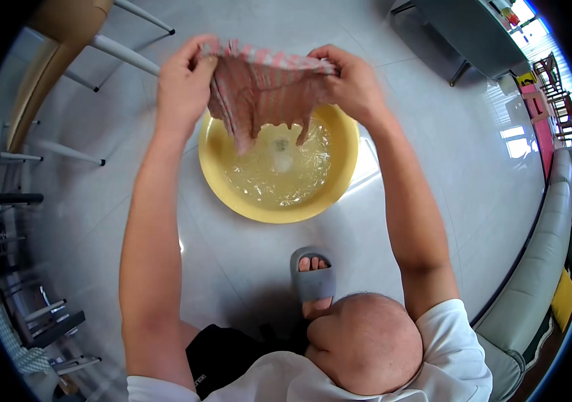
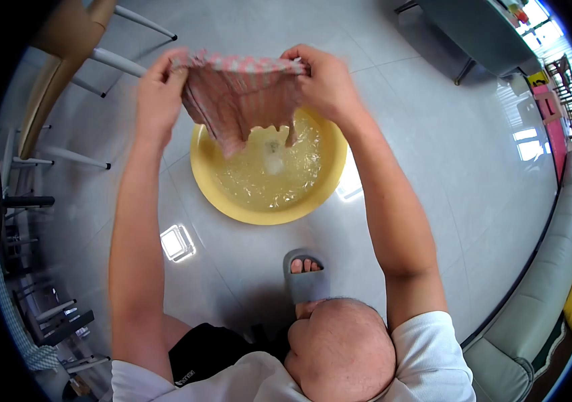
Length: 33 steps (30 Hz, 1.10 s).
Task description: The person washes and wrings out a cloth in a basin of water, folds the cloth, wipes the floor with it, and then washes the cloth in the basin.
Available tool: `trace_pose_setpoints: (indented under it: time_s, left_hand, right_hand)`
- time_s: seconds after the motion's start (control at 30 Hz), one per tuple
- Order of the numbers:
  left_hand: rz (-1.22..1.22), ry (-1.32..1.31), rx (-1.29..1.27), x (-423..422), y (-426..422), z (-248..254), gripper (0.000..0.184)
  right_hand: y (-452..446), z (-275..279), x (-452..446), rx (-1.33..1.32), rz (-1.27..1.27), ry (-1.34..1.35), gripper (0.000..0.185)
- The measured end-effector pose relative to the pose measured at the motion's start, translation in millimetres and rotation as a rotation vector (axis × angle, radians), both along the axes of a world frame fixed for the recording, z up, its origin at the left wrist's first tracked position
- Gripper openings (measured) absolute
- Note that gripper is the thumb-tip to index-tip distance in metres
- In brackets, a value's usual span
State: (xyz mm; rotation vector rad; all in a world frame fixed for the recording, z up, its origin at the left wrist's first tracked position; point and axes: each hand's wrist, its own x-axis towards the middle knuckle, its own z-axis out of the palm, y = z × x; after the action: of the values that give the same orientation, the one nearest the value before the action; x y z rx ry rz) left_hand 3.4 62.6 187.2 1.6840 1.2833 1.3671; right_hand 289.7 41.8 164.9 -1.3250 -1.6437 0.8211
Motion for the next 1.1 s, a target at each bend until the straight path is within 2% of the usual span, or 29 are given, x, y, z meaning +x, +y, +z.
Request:
trace_pose_setpoints:
  time_s: [0.03,0.13,0.2,0.27,0.3,0.37,0.43,0.47,0.53,0.6,0.67,0.8,0.9,0.93,1.0,1.1]
  left_hand:
    - [0.027,0.099,-0.066,-4.7,1.7,-22.6,0.021]
    - [0.05,0.393,-0.192,-4.3,-4.0,-102.8,0.025]
    - [0.005,0.384,-0.288,2.9,-11.6,-159.5,0.029]
    - [-0.088,0.555,-0.401,10.6,-17.7,-191.5,0.032]
    - [-0.088,0.556,-0.403,12.5,-20.7,-206.1,0.032]
    - [-0.154,0.792,-0.455,15.5,-25.4,-224.9,0.032]
    - [-0.181,0.865,-0.536,15.0,-20.0,-216.4,0.033]
    - [-0.163,0.796,-0.518,12.3,-12.1,-210.3,0.032]
    - [-0.146,0.729,-0.498,7.7,-3.6,-194.1,0.031]
    - [-0.187,0.337,-0.603,4.3,-1.8,-137.1,0.028]
    - [-0.154,0.298,-0.42,4.4,-3.1,-98.4,0.027]
    - [-0.135,0.116,-0.465,12.3,-16.2,-4.6,0.027]
    - [-0.136,-0.002,-0.364,15.8,-24.0,49.9,0.028]
    - [-0.158,-0.045,-0.312,15.9,-27.2,66.6,0.028]
    - [-0.18,-0.089,-0.259,13.2,-28.3,85.5,0.028]
    - [-0.154,-0.216,-0.159,5.6,-23.5,89.4,0.029]
  right_hand:
    - [4.8,-18.5,-0.1,-0.005,0.0,0.0,0.028]
    - [11.6,-83.2,-6.0,-0.085,-0.069,-0.35,0.028]
    - [10.1,-132.4,-15.7,-0.189,-0.044,-0.519,0.029]
    - [7.3,-171.1,-26.8,-0.234,-0.017,-0.583,0.03]
    - [-0.4,-180.7,-34.2,-0.28,0.03,-0.651,0.029]
    - [-3.5,-193.6,-36.7,-0.324,0.078,-0.716,0.029]
    - [2.5,-187.9,-36.8,-0.347,0.156,-0.75,0.028]
    - [6.6,-183.2,-33.1,-0.344,0.155,-0.748,0.028]
    - [11.7,-137.4,-27.7,-0.406,0.109,-0.463,0.026]
    - [21.3,-125.3,-16.9,-0.243,0.008,-0.338,0.027]
    - [12.2,-64.1,-14.5,-0.252,-0.008,-0.117,0.026]
    - [4.3,21.0,-13.6,-0.117,-0.02,-0.067,0.025]
    - [-8.7,80.0,-20.4,0.056,-0.03,0.019,0.023]
    - [-20.0,102.0,-26.0,0.049,-0.087,0.081,0.013]
    - [-31.0,127.5,-31.0,0.086,-0.148,0.177,0.02]
    - [-35.5,133.9,-30.9,0.173,-0.149,0.269,0.021]
